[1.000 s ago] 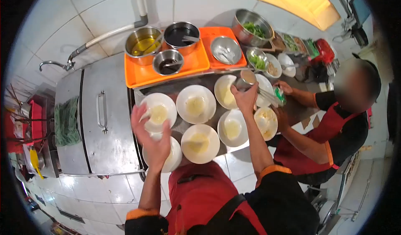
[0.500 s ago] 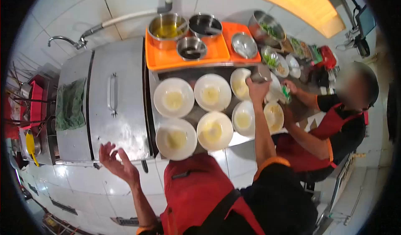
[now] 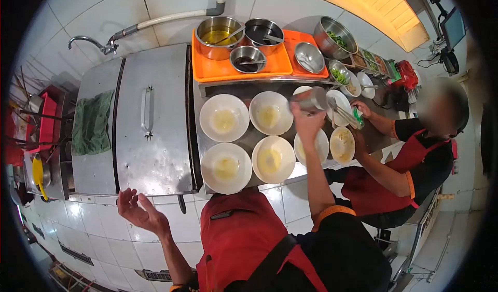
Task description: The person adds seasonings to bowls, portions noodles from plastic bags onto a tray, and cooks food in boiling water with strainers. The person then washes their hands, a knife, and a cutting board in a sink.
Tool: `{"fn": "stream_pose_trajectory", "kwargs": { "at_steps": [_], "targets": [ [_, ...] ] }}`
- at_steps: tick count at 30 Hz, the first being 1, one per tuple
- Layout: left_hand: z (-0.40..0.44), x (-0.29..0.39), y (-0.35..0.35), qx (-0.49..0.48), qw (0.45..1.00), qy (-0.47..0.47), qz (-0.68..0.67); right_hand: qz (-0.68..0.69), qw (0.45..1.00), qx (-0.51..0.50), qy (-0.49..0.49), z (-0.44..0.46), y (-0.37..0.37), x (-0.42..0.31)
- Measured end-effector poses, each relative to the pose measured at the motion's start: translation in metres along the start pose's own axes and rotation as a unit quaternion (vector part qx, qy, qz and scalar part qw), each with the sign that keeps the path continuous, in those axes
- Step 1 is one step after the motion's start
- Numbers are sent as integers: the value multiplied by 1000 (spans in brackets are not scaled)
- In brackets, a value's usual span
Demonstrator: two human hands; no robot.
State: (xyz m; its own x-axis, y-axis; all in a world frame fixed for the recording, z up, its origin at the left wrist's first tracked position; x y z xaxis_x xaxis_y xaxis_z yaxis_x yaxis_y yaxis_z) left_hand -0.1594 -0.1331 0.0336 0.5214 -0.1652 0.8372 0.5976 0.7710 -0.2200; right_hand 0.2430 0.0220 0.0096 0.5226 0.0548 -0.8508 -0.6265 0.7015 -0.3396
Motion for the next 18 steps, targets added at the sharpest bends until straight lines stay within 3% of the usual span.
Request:
{"fn": "stream_pose_trajectory", "kwargs": {
  "at_steps": [2,6,8,9,10,12,13,15,16,18],
  "targets": [
    [2,4,5,-6,999,-30,-29,-100,989,-87,71,-15,24,7],
    [5,5,-7,8,999,-1,-39,-147,985,-58,72,-36,34,18],
    [9,0,-3,24,998,14,-49,-97,993,-2,65,-26,41,8],
    [8,-2,-7,28,998,-6,-50,-144,984,-69,84,-22,42,15],
    [3,-4,-20,17,998,-31,-47,-150,981,-70,98,-38,30,18],
    [6,-8,-26,14,1000,-4,-23,-117,993,-2,33,-27,40,1],
    [5,-13,-27,30,998,-26,-43,-163,981,-60,81,-24,44,19],
    [2,-16,-32,37,998,-38,-46,-165,983,-32,72,-40,39,23],
    [4,-18,-35,25,999,-9,-42,-166,981,-50,90,-34,44,15],
    [5,-13,-35,32,997,-45,-58,-171,976,-69,116,-39,40,13]
  ]
}}
Point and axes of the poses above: each hand's wrist, its own z-axis towards the middle knuckle, its own y-axis out of the palm, x = y × z, the point moved 1 cm from there along z, towards the middle knuckle
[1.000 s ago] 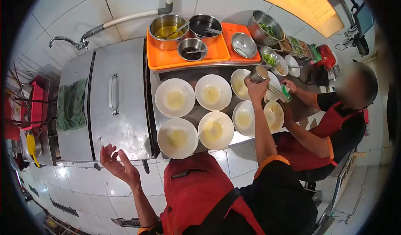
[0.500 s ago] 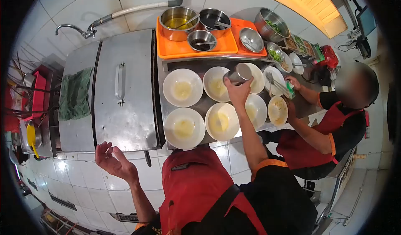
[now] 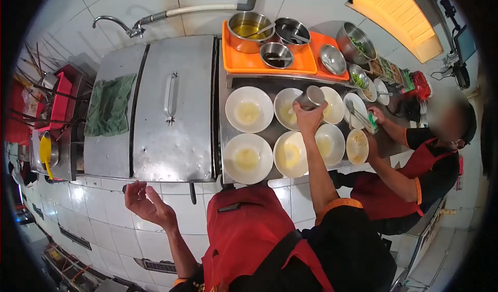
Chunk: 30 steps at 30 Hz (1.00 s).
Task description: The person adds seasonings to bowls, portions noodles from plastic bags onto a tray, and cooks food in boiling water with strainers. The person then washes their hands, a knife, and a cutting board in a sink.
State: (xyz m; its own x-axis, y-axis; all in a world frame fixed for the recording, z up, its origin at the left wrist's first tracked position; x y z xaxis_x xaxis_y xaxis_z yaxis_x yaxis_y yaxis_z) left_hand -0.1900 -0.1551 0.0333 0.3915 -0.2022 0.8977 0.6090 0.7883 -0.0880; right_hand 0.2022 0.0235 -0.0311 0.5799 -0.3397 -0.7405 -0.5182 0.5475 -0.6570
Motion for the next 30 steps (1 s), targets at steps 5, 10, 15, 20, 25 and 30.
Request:
{"fn": "stream_pose_trajectory", "kwargs": {
  "at_steps": [5,10,15,20,25,30],
  "targets": [
    [-2,-18,-14,5,999,30,33,73,994,54,-61,12,13,-21],
    [4,-10,-4,11,1000,11,8,248,955,-91,-133,-49,50,-60],
    [10,-5,4,36,998,59,-16,122,979,-98,-134,-64,53,-97],
    [-3,-8,-18,41,999,25,11,105,979,-122,-123,-74,50,-78],
    [-2,-4,-22,50,999,-5,-19,91,986,-81,-115,-79,48,-74],
    [5,-6,-15,33,999,31,-11,138,980,-101,-105,-70,47,-91]
  ]
}}
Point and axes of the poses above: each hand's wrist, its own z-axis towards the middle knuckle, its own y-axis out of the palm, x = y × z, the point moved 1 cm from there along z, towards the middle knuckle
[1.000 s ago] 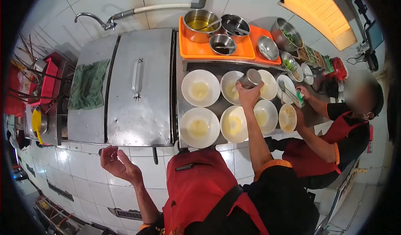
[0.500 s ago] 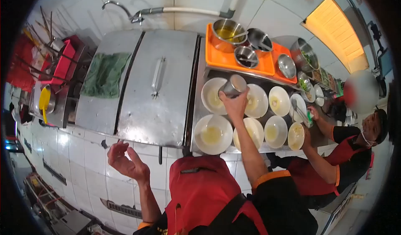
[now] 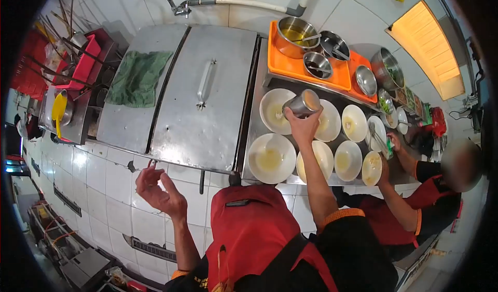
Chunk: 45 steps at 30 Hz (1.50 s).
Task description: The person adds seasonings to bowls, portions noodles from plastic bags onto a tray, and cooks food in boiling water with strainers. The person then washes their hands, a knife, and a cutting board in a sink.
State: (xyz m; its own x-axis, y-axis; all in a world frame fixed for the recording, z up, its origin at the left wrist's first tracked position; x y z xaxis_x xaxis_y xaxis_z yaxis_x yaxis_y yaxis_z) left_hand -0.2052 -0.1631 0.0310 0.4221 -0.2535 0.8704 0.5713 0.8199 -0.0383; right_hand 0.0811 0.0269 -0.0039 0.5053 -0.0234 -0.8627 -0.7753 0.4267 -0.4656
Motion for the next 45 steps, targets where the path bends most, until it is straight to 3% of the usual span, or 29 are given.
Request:
{"fn": "stream_pose_trajectory", "kwargs": {
  "at_steps": [2,4,7,10,12,15,18,19,22,23,24,26,27,28,30,32,35,37,40,41,44,45],
  "targets": [
    [-3,3,-8,8,1000,-8,24,35,999,-18,38,-17,-20,-11],
    [-3,1,-10,3,1000,-23,17,98,993,-19,-57,-41,-37,-15],
    [-4,-7,-9,18,999,-3,31,115,988,-86,-59,-98,-48,14],
    [-3,-2,-1,-10,1000,1,3,48,995,-80,-37,-120,-44,23],
    [-2,-4,0,3,999,47,24,61,995,-71,-37,-105,-28,25],
    [-3,-4,4,-25,999,24,19,86,996,-20,-22,-123,-41,21],
    [-4,-3,9,-21,1000,-3,-7,20,997,-76,-18,-126,-47,29],
    [-3,-7,4,-44,997,49,29,106,993,-47,-9,-122,-44,22],
    [-3,-2,14,-23,999,-11,-29,69,997,-19,14,-125,-42,27],
    [0,-4,10,-38,998,47,9,41,994,-97,10,-115,-42,8],
    [-4,-5,5,-48,998,41,10,35,995,-94,20,-122,-46,11],
    [-1,-6,8,-35,999,1,14,173,984,-33,0,-118,-46,13],
    [1,-11,3,-44,997,49,29,161,984,-48,52,-117,-61,11],
    [-1,-9,1,-28,999,27,22,152,986,-40,59,-117,-78,14],
    [-2,-8,3,-1,1000,-12,-19,133,991,17,-24,-104,-105,18],
    [-1,-4,5,4,1000,-24,-16,130,989,68,-36,-96,-127,29],
    [-4,-3,13,0,999,-33,-42,-58,996,43,56,-99,-140,69],
    [-1,-4,18,-13,999,11,-33,46,990,132,-7,-96,-133,75],
    [-2,9,35,-32,998,-32,-43,-12,989,145,4,-111,-132,78],
    [0,3,34,-43,998,33,-30,-23,989,146,0,-108,-129,72],
    [-5,4,37,-55,997,3,-50,35,986,160,-31,-104,-124,77],
    [-1,4,47,-47,997,12,-54,-8,989,146,-16,-106,-126,77]
  ]
}}
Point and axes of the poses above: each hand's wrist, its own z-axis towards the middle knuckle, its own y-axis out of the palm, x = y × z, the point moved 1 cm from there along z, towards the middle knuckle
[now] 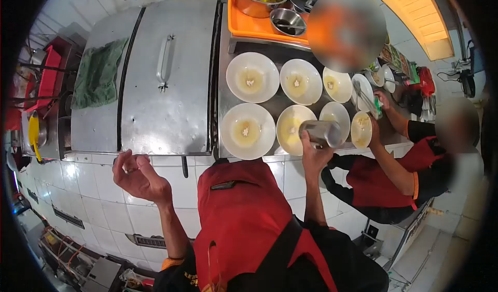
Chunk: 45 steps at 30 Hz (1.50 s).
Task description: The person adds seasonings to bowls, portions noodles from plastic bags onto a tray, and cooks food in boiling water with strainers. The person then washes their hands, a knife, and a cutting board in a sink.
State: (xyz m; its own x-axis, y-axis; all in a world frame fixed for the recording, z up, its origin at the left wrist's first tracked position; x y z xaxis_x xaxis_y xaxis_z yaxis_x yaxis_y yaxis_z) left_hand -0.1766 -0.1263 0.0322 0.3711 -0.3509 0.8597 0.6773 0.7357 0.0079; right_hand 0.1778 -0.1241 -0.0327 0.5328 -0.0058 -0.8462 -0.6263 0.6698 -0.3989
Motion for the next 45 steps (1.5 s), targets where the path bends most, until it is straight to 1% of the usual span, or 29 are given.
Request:
{"fn": "stream_pose_trajectory", "kwargs": {
  "at_steps": [1,2,4,6,9,11,12,13,14,16,18,19,21,23,25,27,29,30,31,32,33,35,36,38,39,40,43,44,45],
  "targets": [
    [-2,2,0,0,1000,-20,3,-45,999,-16,7,-1,-2,2],
    [-6,6,-3,-1,999,-45,8,-37,999,17,13,-8,-10,6],
    [-2,-1,1,12,1000,-18,14,-5,999,50,-4,7,4,7],
    [-10,6,-11,-9,999,-15,33,-69,996,49,1,-9,-15,-4],
    [-6,6,-4,-19,1000,12,13,-142,989,-26,23,0,-11,-10],
    [0,8,10,-17,999,25,-39,-71,997,22,35,9,-5,-21],
    [1,8,12,-17,999,27,-43,-99,995,25,-6,15,-8,-21],
    [-1,10,7,-16,1000,13,-24,-108,994,28,2,15,-21,-15],
    [0,8,8,-6,1000,6,-12,-26,998,51,2,29,-28,-8],
    [2,7,4,-7,1000,18,5,36,993,99,-50,59,-45,-10],
    [3,11,10,9,1000,16,2,-10,991,122,-44,81,-66,23],
    [3,12,15,4,1000,15,-7,36,993,111,-2,88,-68,35],
    [1,15,20,-3,1000,9,-14,-198,977,81,-13,89,-64,56],
    [2,17,19,-12,999,43,-13,-129,984,124,7,100,-51,63],
    [-2,18,17,-23,998,48,36,-168,976,138,1,82,-56,80],
    [-2,9,14,-13,999,47,22,-67,987,141,-33,104,-42,51],
    [-6,13,1,-38,999,31,20,-172,975,133,54,87,-52,45],
    [-5,14,5,-41,998,34,34,-90,984,153,-10,91,-52,49],
    [-2,12,12,-39,997,43,42,-74,988,128,36,94,-54,47],
    [-4,11,13,-16,1000,-8,24,-97,986,130,49,93,-54,45],
    [-3,24,23,-36,998,-8,43,-124,982,127,65,89,-58,46],
    [0,22,25,-42,999,22,19,-70,992,92,42,94,-56,52],
    [-1,24,29,-55,998,24,21,-169,979,88,67,89,-58,57],
    [-2,26,38,-55,997,47,3,-95,988,109,49,95,-55,57],
    [-1,25,37,-51,998,25,3,-111,989,89,45,91,-59,53],
    [-4,25,35,-67,998,15,1,-143,979,125,71,87,-58,56],
    [-3,28,60,-61,998,12,-5,-112,988,91,45,92,-50,61],
    [-7,33,56,-78,997,-8,12,-158,977,95,103,91,-49,43],
    [-7,32,62,-63,998,0,4,-148,980,98,89,106,-46,43]
  ]
}}
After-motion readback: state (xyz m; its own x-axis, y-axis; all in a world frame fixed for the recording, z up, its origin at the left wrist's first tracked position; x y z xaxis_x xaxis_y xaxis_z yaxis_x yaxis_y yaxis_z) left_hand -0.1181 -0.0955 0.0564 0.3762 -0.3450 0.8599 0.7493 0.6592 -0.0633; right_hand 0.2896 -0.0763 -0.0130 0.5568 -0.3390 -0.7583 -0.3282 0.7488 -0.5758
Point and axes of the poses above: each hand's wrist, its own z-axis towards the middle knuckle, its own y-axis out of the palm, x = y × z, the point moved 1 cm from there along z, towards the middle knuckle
